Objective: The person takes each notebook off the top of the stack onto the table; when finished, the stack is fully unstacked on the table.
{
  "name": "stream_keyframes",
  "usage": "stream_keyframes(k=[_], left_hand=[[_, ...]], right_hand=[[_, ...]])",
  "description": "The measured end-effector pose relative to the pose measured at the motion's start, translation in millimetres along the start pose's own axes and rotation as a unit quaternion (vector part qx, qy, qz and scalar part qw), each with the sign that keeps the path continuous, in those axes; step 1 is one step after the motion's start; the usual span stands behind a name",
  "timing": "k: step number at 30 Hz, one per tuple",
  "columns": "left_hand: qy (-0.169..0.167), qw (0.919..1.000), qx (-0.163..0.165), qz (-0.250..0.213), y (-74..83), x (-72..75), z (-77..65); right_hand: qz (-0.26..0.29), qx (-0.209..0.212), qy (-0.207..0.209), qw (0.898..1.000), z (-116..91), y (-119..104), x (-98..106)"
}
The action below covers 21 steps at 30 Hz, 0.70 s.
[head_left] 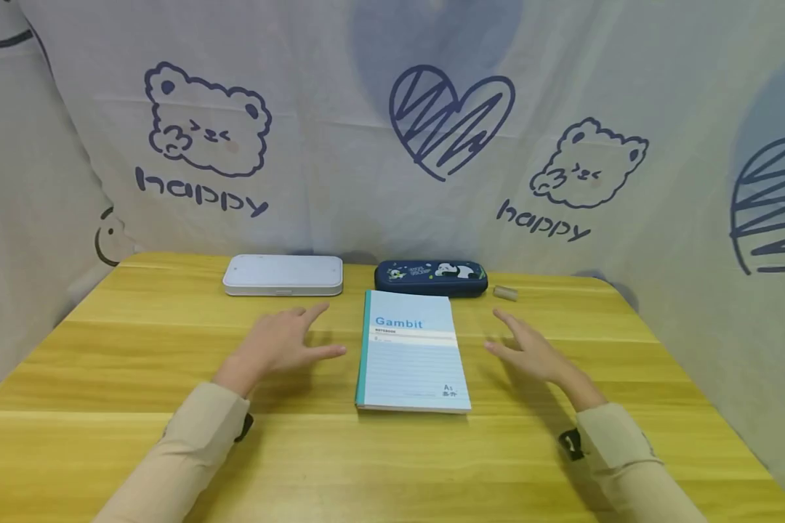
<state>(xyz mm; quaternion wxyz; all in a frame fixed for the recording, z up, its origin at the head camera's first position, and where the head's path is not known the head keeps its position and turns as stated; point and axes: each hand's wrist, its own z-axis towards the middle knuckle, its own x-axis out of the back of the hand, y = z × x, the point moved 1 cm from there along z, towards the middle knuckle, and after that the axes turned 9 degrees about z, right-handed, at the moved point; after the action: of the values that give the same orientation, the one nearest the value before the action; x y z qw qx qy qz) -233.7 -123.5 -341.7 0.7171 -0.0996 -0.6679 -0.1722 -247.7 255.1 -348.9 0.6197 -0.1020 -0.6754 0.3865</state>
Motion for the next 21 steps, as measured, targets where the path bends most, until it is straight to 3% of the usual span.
stream_keyframes(k=[7,13,21], left_hand=[[-0.012,0.9937,-0.016,-0.11,2.5,-2.4,5.5],[-0.034,0.9802,-0.037,-0.191,8.5,-7.0,14.9],[-0.05,0.9648,-0.031,-0.256,20.1,-10.5,22.3]], right_hand=[[0.084,-0.055,-0.008,0.995,1,2,-1],[0.13,-0.037,-0.02,0.991,5,1,-4],[0.195,-0.033,-0.043,0.979,13,3,-13]])
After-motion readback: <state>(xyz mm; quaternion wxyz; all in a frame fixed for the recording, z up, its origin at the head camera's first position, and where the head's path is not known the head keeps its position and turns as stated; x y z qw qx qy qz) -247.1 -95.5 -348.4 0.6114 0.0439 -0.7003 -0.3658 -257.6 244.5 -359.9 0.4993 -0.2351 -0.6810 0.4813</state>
